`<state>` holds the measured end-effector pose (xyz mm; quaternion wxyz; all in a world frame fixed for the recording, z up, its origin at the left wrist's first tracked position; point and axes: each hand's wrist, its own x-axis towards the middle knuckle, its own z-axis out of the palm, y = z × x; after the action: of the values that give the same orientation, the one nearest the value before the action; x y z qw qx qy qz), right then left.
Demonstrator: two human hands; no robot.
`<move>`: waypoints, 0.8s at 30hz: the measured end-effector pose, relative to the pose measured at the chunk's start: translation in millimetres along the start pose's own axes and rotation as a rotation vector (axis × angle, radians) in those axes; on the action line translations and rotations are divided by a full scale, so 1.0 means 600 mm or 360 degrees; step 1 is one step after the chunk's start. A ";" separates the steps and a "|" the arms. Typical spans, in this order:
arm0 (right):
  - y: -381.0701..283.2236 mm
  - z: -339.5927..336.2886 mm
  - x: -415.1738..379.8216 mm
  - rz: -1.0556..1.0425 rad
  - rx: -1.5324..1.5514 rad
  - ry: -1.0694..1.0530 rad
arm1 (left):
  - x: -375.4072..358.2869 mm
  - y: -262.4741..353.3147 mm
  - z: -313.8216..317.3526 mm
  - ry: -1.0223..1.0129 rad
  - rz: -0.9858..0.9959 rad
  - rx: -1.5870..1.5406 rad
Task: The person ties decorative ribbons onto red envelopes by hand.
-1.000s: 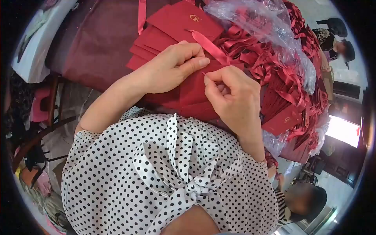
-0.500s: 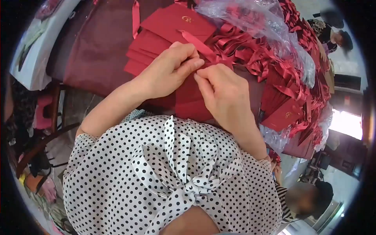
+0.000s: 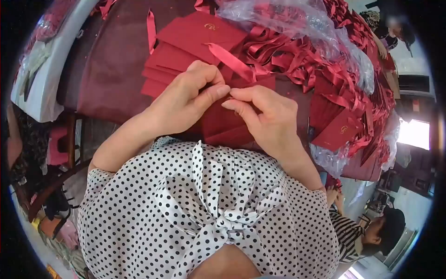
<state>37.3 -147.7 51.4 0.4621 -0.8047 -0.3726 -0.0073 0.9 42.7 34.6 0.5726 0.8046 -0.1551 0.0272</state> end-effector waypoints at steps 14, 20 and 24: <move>0.007 0.010 -0.028 -0.0223 -0.0176 0.0130 | 0.000 -0.002 0.006 -0.0067 -0.0109 0.0016; -0.008 0.004 -0.019 -0.0039 -0.0017 0.0063 | -0.011 0.023 0.016 0.0032 0.0044 0.0204; -0.035 -0.020 -0.021 0.0097 0.0019 -0.0162 | -0.007 0.040 -0.017 -0.0244 0.0119 0.0227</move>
<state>19.6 -157.9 69.2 0.4473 -0.8123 -0.3709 0.0498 -8.6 46.1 59.3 0.4989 0.8367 -0.2260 -0.0020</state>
